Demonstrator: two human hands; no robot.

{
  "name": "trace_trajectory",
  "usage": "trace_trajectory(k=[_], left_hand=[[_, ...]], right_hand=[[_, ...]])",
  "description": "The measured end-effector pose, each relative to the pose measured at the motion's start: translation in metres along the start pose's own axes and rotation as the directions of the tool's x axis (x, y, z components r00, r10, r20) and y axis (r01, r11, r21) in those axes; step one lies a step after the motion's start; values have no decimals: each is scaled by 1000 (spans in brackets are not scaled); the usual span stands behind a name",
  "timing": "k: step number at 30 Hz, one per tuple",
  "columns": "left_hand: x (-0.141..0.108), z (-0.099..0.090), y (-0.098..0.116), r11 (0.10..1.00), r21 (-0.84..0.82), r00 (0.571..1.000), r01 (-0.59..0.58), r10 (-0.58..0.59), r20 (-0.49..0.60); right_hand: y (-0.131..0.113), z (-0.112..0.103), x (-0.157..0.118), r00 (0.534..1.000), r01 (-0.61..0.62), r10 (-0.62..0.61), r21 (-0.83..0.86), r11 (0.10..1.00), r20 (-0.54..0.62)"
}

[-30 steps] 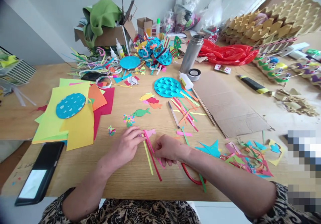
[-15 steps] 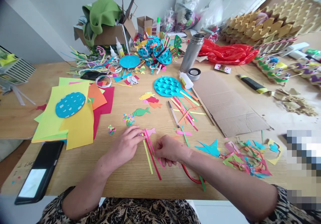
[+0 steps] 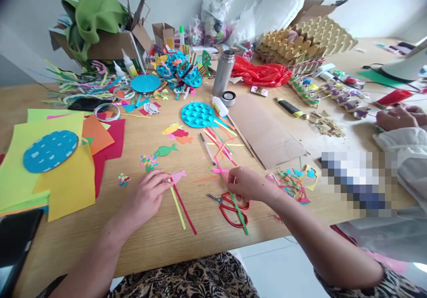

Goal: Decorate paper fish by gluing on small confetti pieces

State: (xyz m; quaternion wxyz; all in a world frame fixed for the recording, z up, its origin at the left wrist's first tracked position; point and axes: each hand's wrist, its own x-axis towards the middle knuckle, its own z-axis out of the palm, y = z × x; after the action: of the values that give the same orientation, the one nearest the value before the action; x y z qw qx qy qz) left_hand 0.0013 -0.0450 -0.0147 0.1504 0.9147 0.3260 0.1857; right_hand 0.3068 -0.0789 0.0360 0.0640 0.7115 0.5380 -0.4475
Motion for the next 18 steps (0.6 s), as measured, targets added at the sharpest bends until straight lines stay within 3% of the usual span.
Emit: trace_trajectory(k=[4, 10, 18], left_hand=[[0, 1, -2, 1000, -17, 1000, -7, 7, -18], [-1, 1, -1, 1000, -18, 1000, 9, -10, -26], [0, 1, -1, 1000, -5, 1000, 4, -4, -19]], right_hand=[[-2, 5, -4, 999, -20, 14, -149, 989, -40], [-1, 13, -2, 973, 15, -118, -461, 887, -196], [-6, 17, -2, 970, 14, -133, -503, 864, -203]])
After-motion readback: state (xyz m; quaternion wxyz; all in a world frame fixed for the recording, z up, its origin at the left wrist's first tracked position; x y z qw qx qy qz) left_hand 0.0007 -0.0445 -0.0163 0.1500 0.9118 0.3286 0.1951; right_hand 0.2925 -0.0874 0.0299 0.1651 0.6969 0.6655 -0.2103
